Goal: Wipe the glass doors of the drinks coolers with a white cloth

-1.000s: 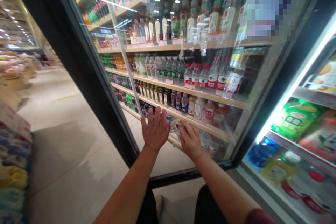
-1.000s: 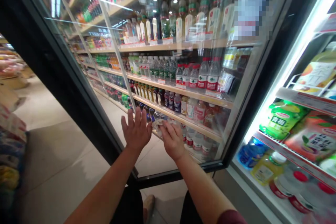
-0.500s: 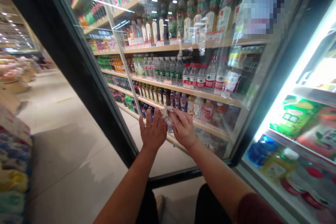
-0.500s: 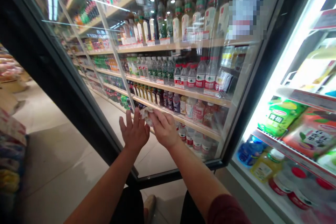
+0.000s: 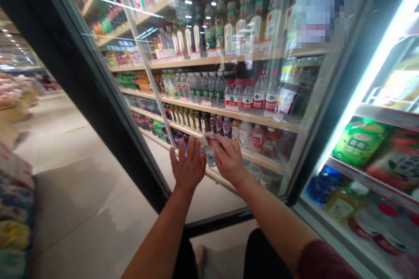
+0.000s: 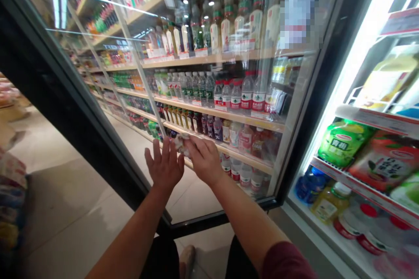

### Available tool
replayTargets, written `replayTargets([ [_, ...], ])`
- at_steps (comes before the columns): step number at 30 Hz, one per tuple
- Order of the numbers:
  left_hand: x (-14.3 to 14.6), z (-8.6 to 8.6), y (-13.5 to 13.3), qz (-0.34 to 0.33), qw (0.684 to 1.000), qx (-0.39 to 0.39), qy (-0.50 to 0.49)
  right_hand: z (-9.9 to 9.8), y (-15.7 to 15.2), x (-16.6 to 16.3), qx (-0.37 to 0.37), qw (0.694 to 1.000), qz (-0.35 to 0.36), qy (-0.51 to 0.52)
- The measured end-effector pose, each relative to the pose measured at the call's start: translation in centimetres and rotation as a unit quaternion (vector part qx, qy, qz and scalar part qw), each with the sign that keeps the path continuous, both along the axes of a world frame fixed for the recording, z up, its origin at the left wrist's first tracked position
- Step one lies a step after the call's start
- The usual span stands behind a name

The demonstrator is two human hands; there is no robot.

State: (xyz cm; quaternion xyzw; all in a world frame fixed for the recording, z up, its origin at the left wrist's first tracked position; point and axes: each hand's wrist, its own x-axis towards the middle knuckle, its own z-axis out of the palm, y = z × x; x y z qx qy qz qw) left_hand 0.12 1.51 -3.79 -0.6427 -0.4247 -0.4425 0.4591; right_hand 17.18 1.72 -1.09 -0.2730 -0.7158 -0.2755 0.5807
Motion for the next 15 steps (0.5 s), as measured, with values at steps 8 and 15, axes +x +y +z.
replayTargets([
  [8,0.4,0.3,-0.3,0.009,1.0,0.002,0.002,1.8,0.2,2.4,-0.006,0.995,-0.043,0.085],
  [15,0.1,-0.1,0.0,-0.028,0.999,-0.023,-0.028,-0.3,-0.5,2.0,-0.045,0.995,-0.005,0.085],
])
